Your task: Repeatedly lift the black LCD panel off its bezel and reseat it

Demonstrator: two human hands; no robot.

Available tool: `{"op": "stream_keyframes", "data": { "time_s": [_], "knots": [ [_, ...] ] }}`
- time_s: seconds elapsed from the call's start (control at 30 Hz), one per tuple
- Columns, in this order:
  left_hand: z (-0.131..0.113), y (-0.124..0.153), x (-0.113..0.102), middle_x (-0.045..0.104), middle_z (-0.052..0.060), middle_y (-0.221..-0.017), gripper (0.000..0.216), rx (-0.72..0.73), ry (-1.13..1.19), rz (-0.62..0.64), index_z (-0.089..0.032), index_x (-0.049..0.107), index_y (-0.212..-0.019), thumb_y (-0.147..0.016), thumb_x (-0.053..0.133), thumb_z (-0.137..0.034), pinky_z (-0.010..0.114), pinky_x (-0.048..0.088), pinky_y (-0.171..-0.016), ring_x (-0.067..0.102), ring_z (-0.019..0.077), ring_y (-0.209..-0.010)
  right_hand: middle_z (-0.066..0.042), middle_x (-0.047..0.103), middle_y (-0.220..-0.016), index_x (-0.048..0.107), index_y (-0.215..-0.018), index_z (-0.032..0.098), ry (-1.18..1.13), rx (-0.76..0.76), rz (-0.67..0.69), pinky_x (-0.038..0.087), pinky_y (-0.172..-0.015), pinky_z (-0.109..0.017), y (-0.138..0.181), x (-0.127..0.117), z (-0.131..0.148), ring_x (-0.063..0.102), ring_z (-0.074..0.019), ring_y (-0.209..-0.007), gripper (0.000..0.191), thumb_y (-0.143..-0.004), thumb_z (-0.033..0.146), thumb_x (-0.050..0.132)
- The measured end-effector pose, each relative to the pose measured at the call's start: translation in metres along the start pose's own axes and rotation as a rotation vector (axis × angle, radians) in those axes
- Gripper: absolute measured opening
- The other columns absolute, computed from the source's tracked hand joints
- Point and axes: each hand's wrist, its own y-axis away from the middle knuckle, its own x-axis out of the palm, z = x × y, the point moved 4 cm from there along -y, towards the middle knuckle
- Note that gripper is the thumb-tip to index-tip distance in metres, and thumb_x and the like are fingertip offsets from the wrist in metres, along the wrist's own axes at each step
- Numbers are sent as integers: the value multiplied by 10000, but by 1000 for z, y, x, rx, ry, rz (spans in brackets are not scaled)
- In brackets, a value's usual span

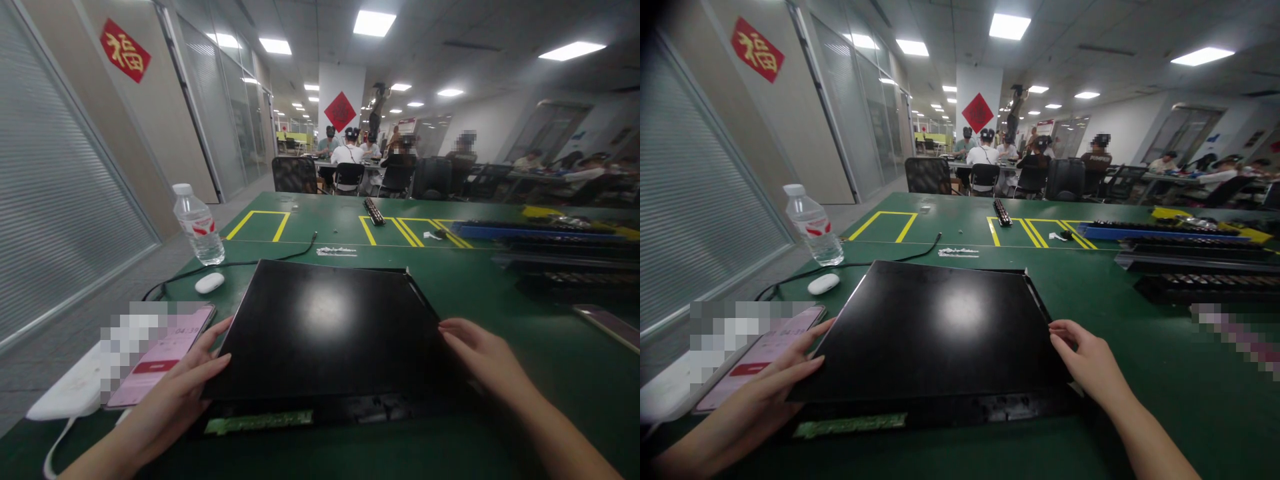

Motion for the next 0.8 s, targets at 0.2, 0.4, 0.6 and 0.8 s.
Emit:
{"op": "stream_keyframes", "data": {
  "time_s": [0.2,0.4,0.6,0.8],
  "knots": [
    [6,-9,-8,749,59,-1542,1143,-23,3,-10,-451,387,-1717,-727,943,-580,537,643,-1036,699,439,-1392,-88,872,-1026,806,-993,292,-23,48,30,640,-897,-459,-1,-1,-2,824,-354,-994,438,-740,618,659],
    [10,-12,-12,730,42,-1569,1146,-13,-18,5,-468,377,-1715,-724,928,-626,540,637,-1053,659,437,-1444,-90,874,-1029,779,-1137,282,-31,80,-6,612,-781,-439,-4,1,-15,821,-353,-917,524,-738,603,671],
    [11,-15,-12,720,59,-1582,1153,-35,22,-4,-451,396,-1715,-715,957,-569,530,637,-1061,663,435,-1443,-88,873,-1027,773,-1123,285,-48,80,-3,614,-797,-450,-4,2,-13,816,-353,-929,517,-716,588,672],
    [12,-14,-9,728,55,-1575,1031,32,-21,-56,-416,569,-1629,-689,957,-588,552,642,-1073,638,461,-1464,-92,871,-1080,762,-1144,285,-87,134,36,630,-814,-460,-3,2,-11,817,-358,-993,578,-681,622,689]
  ]
}}
